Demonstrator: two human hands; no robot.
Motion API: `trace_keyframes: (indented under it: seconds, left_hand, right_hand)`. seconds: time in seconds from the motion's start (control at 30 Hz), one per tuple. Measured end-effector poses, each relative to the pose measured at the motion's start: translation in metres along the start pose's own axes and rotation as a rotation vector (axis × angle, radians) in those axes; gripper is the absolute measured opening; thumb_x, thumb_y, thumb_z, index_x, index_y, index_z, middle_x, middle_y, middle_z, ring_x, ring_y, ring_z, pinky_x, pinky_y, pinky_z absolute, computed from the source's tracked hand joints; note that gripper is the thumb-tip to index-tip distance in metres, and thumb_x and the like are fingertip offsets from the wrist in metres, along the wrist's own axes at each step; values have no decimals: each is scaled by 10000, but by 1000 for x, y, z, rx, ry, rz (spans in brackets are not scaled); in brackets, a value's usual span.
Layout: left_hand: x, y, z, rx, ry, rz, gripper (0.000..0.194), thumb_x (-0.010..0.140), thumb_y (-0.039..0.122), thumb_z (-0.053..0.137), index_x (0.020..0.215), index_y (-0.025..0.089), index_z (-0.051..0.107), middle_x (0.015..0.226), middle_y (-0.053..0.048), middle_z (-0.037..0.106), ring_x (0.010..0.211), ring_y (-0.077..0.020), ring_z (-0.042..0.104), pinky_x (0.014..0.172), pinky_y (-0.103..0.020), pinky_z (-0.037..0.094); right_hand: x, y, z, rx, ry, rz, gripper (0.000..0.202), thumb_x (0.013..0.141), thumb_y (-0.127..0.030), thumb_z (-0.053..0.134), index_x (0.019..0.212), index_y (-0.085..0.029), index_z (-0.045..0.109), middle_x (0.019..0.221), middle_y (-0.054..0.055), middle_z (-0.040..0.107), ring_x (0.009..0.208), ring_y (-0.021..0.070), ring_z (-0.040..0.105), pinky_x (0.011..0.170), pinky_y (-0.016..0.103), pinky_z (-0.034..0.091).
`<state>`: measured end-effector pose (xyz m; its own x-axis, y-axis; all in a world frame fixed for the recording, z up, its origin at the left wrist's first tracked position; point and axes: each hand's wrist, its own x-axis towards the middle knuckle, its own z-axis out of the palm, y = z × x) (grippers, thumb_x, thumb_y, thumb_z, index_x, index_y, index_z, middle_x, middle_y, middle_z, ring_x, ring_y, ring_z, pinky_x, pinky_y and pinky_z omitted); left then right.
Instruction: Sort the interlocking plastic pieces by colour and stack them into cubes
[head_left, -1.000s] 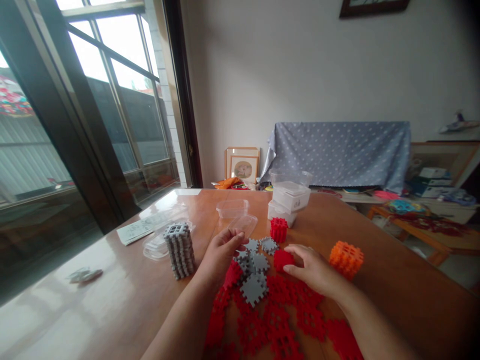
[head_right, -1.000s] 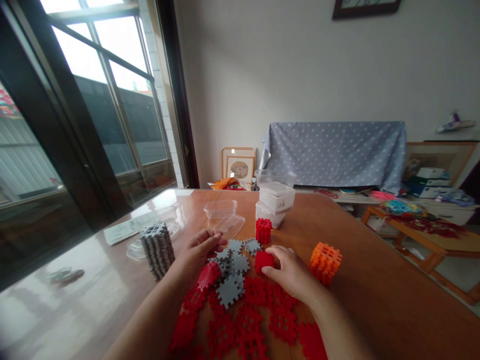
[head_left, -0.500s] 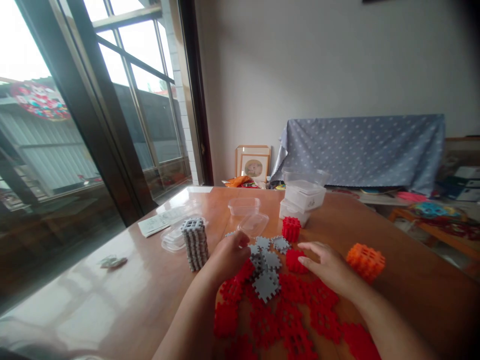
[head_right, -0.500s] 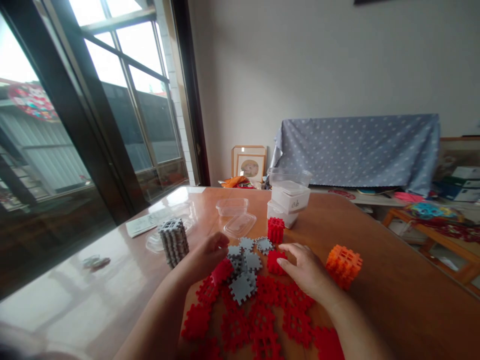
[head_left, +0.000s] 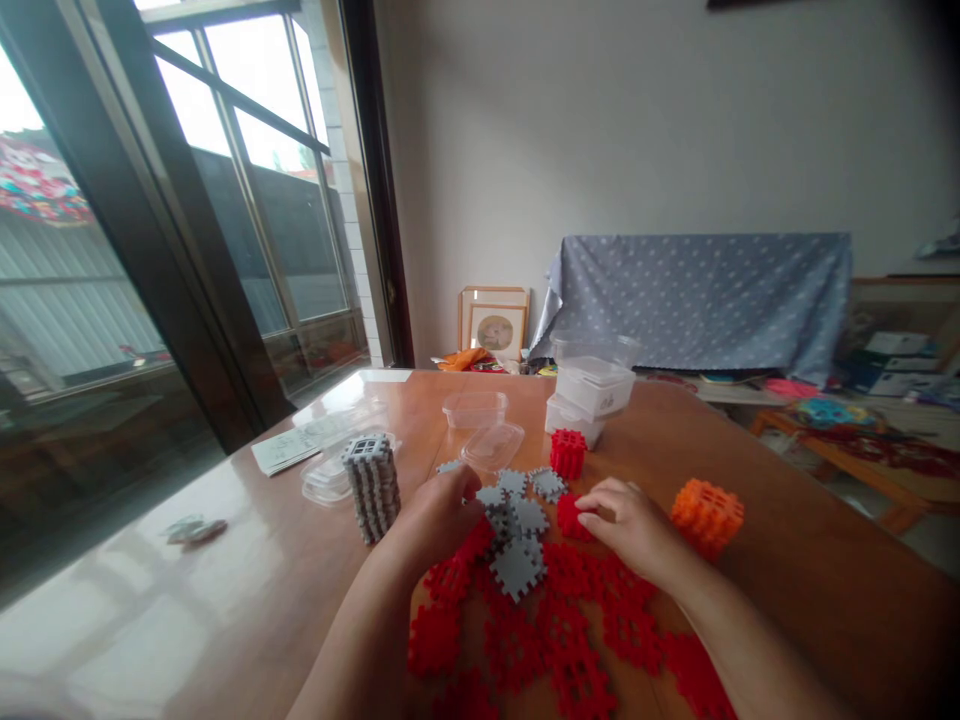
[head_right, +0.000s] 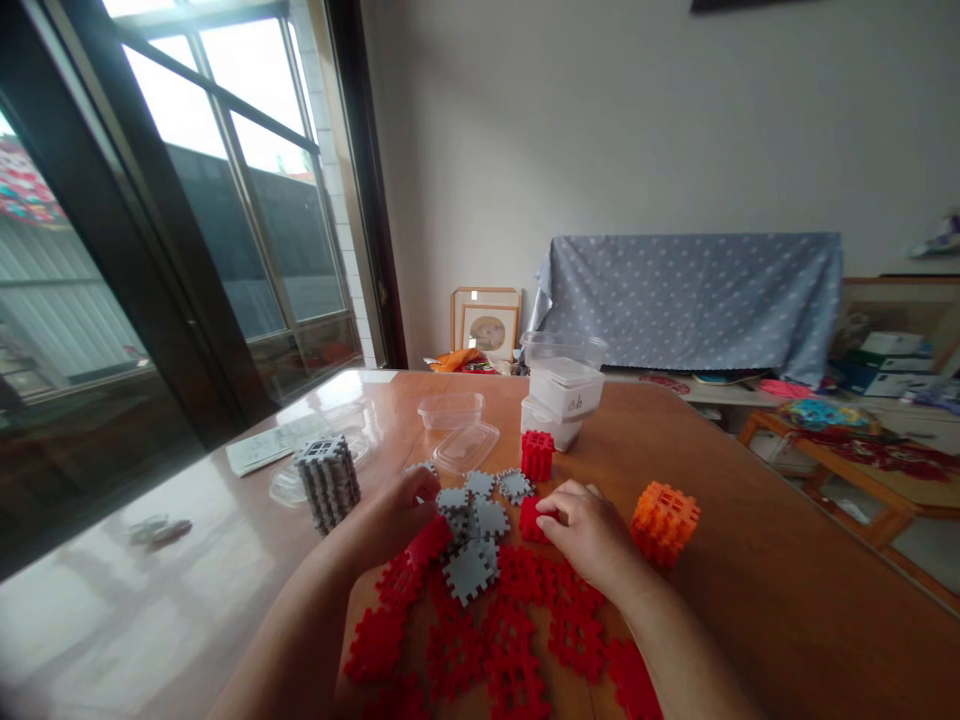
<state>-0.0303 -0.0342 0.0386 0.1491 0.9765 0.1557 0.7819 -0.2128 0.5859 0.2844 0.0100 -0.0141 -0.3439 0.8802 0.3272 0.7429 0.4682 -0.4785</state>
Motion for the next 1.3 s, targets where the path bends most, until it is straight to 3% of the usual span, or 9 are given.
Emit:
trace_keyframes:
  seconds: [0.27, 0.43, 0.57, 0.73, 0.9, 1.17, 1.3]
  left_hand:
    - [-5, 2, -7, 110, -22, -33, 170, 786, 216, 548, 945, 214, 609, 860, -20, 647, 746, -158, 555, 622, -258, 321]
    - [-10, 8, -12, 154, -53, -24, 241, 790, 280, 592, 1024, 224, 605, 974, -46, 669, 845, -194, 604, 686, -275, 392]
    - [-13, 15, -11, 211, -130, 34, 455, 715, 285, 664, 1159, 215, 591, 1175, -107, 637, 1028, -268, 614, 832, -335, 464]
    - [-12, 22, 0, 344, -205, 23, 582, 626, 268, 717, 1188, 188, 590, 1238, -168, 591, 1139, -376, 567, 931, -464, 472]
    - [-11, 17, 8, 316, -227, 36, 567, 618, 239, 712, 1167, 183, 583, 1257, -174, 579, 1100, -351, 590, 915, -438, 492]
    - [-9, 7, -2, 136, -37, 44, 406, 711, 218, 655, 1110, 200, 580, 1117, -93, 651, 964, -236, 616, 810, -317, 479]
    - [-8, 2, -3, 28, 14, -12, 458, 747, 263, 686, 1190, 212, 585, 1123, -82, 684, 967, -231, 626, 822, -317, 468]
  right_hand:
    - [-1, 0, 3, -9, 36, -25, 176, 844, -354, 640, 913, -297, 791, 948, 48, 729, 926, 253, 633, 871, 395, 483]
    - [0, -4, -6, 89, 243, -11, 219, 895, -367, 569, 956, -273, 757, 969, 42, 739, 965, 245, 650, 867, 373, 496]
    - [-1, -8, -10, 175, 349, 18, 243, 924, -393, 536, 972, -256, 731, 995, 49, 742, 963, 241, 664, 852, 358, 507]
    - [-3, -10, -3, 203, 304, 34, 255, 930, -420, 531, 973, -259, 724, 1011, 46, 749, 990, 245, 663, 872, 361, 504]
    - [-5, -15, 2, 204, 261, 41, 270, 937, -445, 521, 990, -276, 725, 1039, 32, 754, 1006, 244, 664, 889, 362, 500]
    - [-9, -23, 3, 196, 244, 26, 308, 952, -483, 502, 1028, -277, 717, 1048, 43, 745, 990, 245, 657, 847, 361, 513]
    - [-10, -28, 5, 203, 208, 2, 321, 953, -507, 497, 999, -278, 717, 1005, 49, 745, 957, 248, 663, 837, 367, 519]
